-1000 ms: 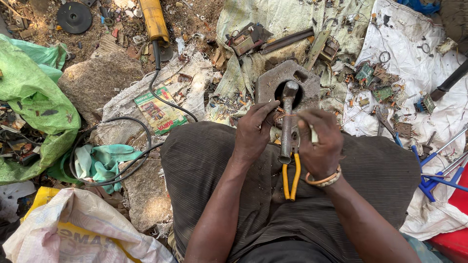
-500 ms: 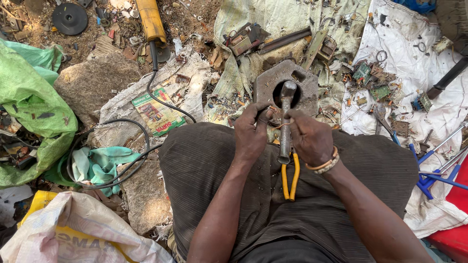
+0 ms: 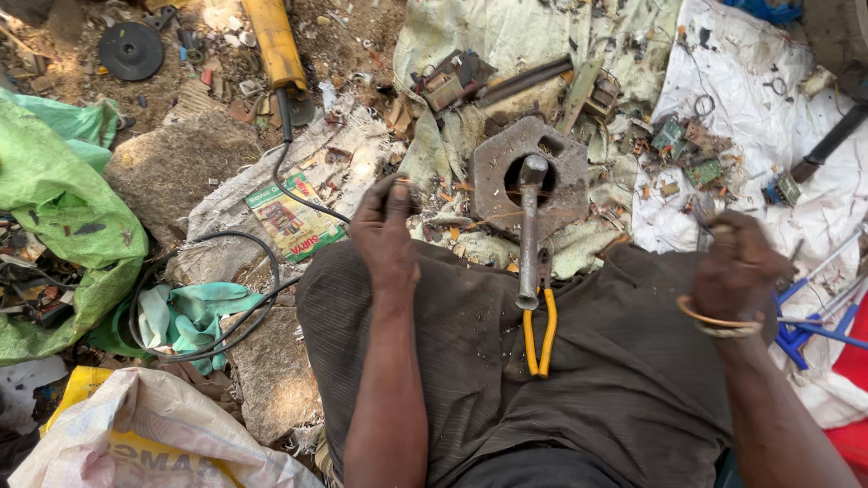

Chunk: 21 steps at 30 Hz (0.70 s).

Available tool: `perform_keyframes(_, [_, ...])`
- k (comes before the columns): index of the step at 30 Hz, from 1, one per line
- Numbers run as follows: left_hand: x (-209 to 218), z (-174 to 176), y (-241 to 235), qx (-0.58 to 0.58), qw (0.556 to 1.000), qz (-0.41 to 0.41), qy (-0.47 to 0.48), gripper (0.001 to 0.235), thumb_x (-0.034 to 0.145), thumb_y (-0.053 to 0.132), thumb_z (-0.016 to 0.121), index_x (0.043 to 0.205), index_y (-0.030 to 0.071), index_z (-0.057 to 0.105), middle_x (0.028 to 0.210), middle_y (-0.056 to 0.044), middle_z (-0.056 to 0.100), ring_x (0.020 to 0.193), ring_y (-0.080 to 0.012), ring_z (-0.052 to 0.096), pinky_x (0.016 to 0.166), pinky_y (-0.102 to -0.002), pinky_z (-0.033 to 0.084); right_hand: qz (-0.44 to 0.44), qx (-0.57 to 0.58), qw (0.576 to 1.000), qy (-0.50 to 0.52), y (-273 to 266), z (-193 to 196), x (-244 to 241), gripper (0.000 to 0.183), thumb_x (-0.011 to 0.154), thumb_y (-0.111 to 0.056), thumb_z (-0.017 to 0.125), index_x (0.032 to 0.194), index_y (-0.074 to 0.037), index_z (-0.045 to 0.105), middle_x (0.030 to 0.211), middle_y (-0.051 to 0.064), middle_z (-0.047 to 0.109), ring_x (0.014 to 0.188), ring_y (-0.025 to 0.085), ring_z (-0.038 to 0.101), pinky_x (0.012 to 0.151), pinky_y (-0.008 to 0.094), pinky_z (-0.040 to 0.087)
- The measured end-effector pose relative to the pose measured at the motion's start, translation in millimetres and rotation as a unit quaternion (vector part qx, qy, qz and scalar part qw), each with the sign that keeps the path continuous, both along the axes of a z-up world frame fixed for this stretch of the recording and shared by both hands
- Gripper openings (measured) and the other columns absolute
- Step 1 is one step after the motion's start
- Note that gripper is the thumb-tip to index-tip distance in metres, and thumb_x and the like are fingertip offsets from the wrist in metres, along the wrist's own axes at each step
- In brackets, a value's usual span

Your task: The person sits cross-legged and uses a hammer and pliers to strip copper wire from small electronic components. The person repeatedly strikes the components on a metal block and pulls out the wire with pliers.

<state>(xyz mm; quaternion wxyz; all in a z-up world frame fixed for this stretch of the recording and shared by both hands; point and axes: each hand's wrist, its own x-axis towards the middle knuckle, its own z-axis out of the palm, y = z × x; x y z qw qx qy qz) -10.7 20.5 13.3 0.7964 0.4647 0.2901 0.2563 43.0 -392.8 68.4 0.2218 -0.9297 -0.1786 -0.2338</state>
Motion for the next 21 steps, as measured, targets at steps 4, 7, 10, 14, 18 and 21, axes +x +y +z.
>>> perform_keyframes(4, [-8, 0, 20, 0.035, 0.999, -0.005, -0.030, 0.018, 0.099, 0.011, 0.073, 0.114, 0.001, 0.075, 0.097, -0.009, 0.076, 0.083, -0.0127, 0.069, 0.074, -0.028, 0.061, -0.136, 0.166, 0.965, 0.151, -42, 26, 10, 0.028, 0.114, -0.002, 0.046, 0.102, 0.006, 0.070, 0.063, 0.000, 0.053, 0.050, 0.007, 0.045, 0.042, 0.025, 0.030])
perform_keyframes(7, [-2, 1, -9, 0.036, 0.993, -0.104, -0.044, 0.024, 0.100, 0.013, 0.072, 0.121, 0.001, 0.074, 0.096, -0.008, 0.075, 0.083, -0.0112, 0.068, 0.074, -0.029, 0.059, -0.060, 0.296, 0.930, 0.212, -38, 32, 15, 0.022, 0.111, -0.004, 0.051, 0.104, 0.005, 0.071, 0.063, -0.001, 0.051, 0.050, 0.005, 0.041, 0.044, 0.023, 0.028])
perform_keyframes(10, [-5, 4, -29, -0.015, 0.985, -0.165, -0.037, 0.029, 0.095, 0.017, 0.072, 0.122, 0.005, 0.073, 0.098, -0.006, 0.075, 0.082, -0.0106, 0.070, 0.072, -0.032, 0.065, -0.054, 0.343, 0.909, 0.228, -14, 32, -12, 0.021, 0.114, -0.010, 0.061, 0.101, 0.004, 0.070, 0.065, -0.001, 0.051, 0.051, 0.005, 0.041, 0.046, 0.021, 0.028])
perform_keyframes(14, [-4, 9, -29, 0.043, 0.977, -0.208, -0.027, 0.029, 0.096, 0.018, 0.073, 0.123, 0.008, 0.075, 0.100, -0.006, 0.076, 0.083, -0.0094, 0.068, 0.074, -0.027, 0.061, 0.032, 0.210, 0.973, 0.089, 45, 44, -3, 0.026, 0.112, -0.003, 0.076, 0.090, 0.007, 0.067, 0.090, 0.012, 0.060, 0.078, 0.016, 0.054, 0.068, 0.028, 0.043])
perform_keyframes(18, [-7, -2, -36, 0.031, 0.974, -0.221, -0.034, 0.031, 0.092, 0.016, 0.079, 0.121, 0.007, 0.075, 0.105, -0.008, 0.078, 0.090, -0.0100, 0.070, 0.077, -0.025, 0.061, 0.127, 0.322, 0.924, 0.164, 104, 48, 0, 0.029, 0.102, -0.004, 0.073, 0.078, -0.005, 0.056, 0.128, 0.018, 0.069, 0.108, 0.021, 0.073, 0.090, 0.031, 0.064])
perform_keyframes(21, [-4, -5, -44, -0.012, 0.972, -0.230, -0.037, 0.033, 0.090, 0.013, 0.081, 0.121, 0.006, 0.076, 0.106, -0.009, 0.078, 0.091, -0.0119, 0.071, 0.077, -0.026, 0.061, 0.127, 0.386, 0.861, 0.305, 154, 39, -2, 0.023, 0.098, -0.010, 0.068, 0.078, -0.006, 0.056, 0.116, 0.019, 0.070, 0.091, 0.021, 0.078, 0.066, 0.030, 0.068])
